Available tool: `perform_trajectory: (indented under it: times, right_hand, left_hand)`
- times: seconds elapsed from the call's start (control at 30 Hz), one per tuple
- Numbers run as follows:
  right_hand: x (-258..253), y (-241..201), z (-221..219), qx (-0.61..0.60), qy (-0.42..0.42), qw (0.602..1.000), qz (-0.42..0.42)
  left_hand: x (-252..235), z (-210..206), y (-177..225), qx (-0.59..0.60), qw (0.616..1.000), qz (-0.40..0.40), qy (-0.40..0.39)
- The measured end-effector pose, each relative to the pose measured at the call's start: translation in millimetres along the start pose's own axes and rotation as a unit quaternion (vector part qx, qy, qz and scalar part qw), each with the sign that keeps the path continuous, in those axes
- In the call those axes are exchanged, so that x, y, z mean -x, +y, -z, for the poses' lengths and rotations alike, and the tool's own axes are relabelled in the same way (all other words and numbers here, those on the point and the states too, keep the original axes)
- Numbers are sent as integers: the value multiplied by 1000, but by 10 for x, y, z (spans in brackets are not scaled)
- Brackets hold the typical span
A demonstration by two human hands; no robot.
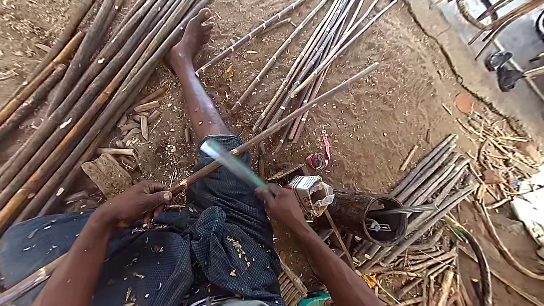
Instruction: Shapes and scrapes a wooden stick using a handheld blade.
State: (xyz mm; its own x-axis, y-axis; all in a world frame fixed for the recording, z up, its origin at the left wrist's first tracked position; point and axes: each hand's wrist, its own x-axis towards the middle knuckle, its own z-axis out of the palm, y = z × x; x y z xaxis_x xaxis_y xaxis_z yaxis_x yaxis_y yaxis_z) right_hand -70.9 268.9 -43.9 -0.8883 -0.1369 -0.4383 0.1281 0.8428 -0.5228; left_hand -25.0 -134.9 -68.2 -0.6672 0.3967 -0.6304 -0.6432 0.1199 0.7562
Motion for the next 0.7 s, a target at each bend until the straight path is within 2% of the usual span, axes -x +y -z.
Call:
perform_trajectory:
  times: [0.07, 0.1, 0.2, 0.23, 0.33, 0.37, 0.43, 0.47, 0.5, 0.57, 0.6, 0.7]
  right_hand:
    - [-100, 74, 40, -98, 69, 990, -73]
    - [-105, 70, 9, -99, 71, 990, -76]
    - [-5, -65, -84, 74, -48, 996, 31]
    - [-50, -42, -38, 55, -45, 997, 22]
    - [-313, 139, 93, -83, 69, 992, -67]
    - [-282, 108, 63, -66, 60, 995, -55]
    - [-79, -51, -42, 61, -26, 998, 23]
    - [-34, -74, -48, 90, -49, 994, 31]
    - [-73, -61, 0, 53, -37, 998, 7]
    - [-257, 65, 69, -49, 49, 997, -46]
    - [-260, 88, 37, -54, 67, 995, -43]
    - [-48, -35, -60, 97, -28, 993, 62]
  left_hand:
    - [-12, 31, -26, 7, 1000, -6, -16]
    - [-15, 38, -47, 11, 1000, -8, -20]
    - [-1, 55, -61, 13, 999, -17, -28]
    - [-8, 60, -57, 15, 999, -17, -33]
    - [-35, 67, -44, 21, 999, -19, -43]
    - [-39, 77, -62, 21, 998, -22, -48]
    - [-24, 91, -70, 22, 998, -21, -51]
    - [-18, 85, -72, 23, 998, -18, -53]
    - [-22, 90, -49, 25, 998, -13, -52]
    - [-41, 86, -9, 19, 998, 0, -53]
    - [-46, 83, -28, 19, 998, 3, -60]
    - [-32, 120, -40, 22, 997, 10, -75]
